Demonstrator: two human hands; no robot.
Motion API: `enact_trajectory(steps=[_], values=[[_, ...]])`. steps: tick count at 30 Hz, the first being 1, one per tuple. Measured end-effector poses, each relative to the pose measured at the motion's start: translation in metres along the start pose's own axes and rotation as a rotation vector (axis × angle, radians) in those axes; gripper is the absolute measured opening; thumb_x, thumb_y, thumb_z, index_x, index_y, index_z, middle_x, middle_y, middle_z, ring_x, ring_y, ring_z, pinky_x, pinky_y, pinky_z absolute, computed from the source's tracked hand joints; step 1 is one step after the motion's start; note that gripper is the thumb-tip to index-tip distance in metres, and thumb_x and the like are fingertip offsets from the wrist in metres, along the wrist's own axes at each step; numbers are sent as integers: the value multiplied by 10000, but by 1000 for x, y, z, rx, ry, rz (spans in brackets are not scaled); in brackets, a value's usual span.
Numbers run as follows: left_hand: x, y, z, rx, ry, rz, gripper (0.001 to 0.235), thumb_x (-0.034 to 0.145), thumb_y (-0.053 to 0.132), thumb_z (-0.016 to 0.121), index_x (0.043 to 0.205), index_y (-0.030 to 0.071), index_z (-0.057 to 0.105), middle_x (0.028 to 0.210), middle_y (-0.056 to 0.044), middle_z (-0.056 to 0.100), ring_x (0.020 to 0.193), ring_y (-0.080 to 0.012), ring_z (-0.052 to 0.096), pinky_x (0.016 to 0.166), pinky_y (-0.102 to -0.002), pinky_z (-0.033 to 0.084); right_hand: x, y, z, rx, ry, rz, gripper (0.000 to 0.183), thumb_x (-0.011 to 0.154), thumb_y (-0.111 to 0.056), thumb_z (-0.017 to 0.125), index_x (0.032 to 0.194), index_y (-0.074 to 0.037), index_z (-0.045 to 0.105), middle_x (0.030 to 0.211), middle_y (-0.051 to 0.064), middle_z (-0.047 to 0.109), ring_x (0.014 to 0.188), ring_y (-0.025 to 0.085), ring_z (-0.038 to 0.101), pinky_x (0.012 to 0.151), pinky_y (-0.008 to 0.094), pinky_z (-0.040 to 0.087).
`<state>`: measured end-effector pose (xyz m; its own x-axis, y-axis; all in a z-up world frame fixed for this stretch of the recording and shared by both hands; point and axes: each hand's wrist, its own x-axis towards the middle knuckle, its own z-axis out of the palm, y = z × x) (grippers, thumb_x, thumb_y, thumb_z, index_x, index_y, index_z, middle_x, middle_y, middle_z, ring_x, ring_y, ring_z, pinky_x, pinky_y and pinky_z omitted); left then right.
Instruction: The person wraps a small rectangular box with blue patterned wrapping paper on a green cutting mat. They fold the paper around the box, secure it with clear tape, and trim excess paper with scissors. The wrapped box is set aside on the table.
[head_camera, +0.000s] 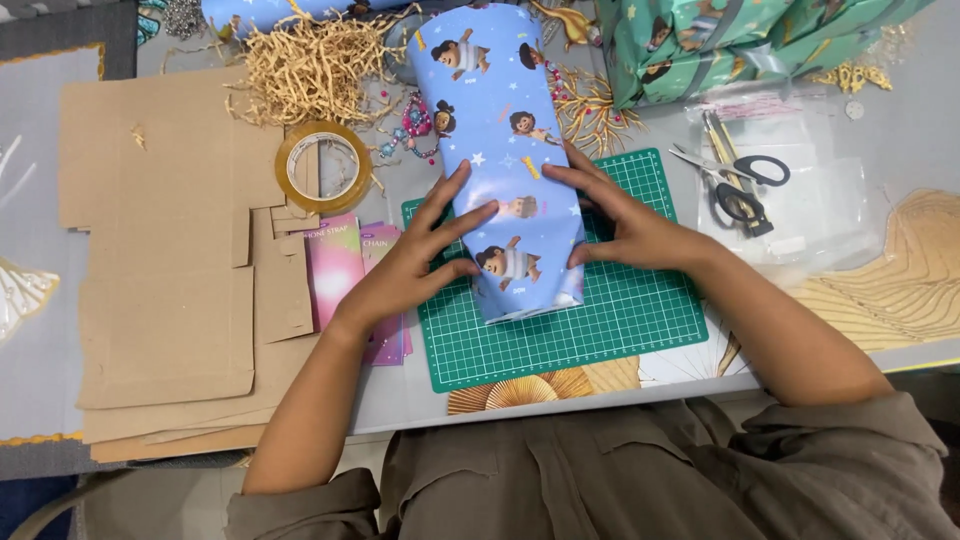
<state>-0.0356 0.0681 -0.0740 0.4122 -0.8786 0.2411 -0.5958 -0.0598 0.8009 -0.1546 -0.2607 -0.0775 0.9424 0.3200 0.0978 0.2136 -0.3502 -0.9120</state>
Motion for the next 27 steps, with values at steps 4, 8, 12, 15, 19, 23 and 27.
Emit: enact_trajectory(steps=[4,8,12,15,19,23,27], values=[[-3,-6,9,217,93,12,639,1019,266,774,1621,347,575,1822,-114,194,1651,-547,90,1320,-723,108,1,-13,7,-324,77,-58,981,823,-222,935,1677,-191,453,1794,266,-38,1618,575,171,1283,692,287],[0,3,17,343,159,97,578,983,106,784,1491,366,692,1656,43,522,1639,-377,291,1339,-634,105,2,-17,13,-639,110,-320,575,933,-228,825,1485,-338,708,1697,111,425,1620,412,305,1302,622,259],[0,18,18,606,290,161,520,1000,120,803,1443,385,742,1486,168,706,1541,-230,508,1348,-623,108,4,-13,18,-639,195,-451,478,978,-118,802,1430,-266,760,1510,-16,708,1523,301,543,1288,559,379],[2,12,25,765,356,270,402,1081,239,738,1459,374,727,1505,172,700,1470,-154,593,1359,-584,174,4,-10,23,-695,280,-487,335,1018,-153,793,1343,-231,814,1415,0,769,1450,317,624,1242,580,458],[4,3,31,766,372,321,408,1066,282,757,1470,319,720,1521,111,695,1452,-194,610,1337,-583,263,7,-15,27,-730,305,-512,356,1013,-125,805,1345,-255,811,1405,-11,775,1444,307,631,1229,582,478],[8,-2,36,773,465,348,320,1096,253,703,1414,246,734,1445,64,735,1353,-192,675,1250,-569,380,10,-10,36,-763,357,-557,344,1040,-138,769,1381,-180,784,1449,45,755,1448,349,619,1235,602,442],[12,-9,51,852,490,360,383,1098,315,693,1467,217,671,1484,1,696,1368,-242,655,1164,-564,430,13,8,46,-732,406,-535,384,1065,-235,747,1437,-139,733,1506,94,705,1481,421,555,1244,692,364]])
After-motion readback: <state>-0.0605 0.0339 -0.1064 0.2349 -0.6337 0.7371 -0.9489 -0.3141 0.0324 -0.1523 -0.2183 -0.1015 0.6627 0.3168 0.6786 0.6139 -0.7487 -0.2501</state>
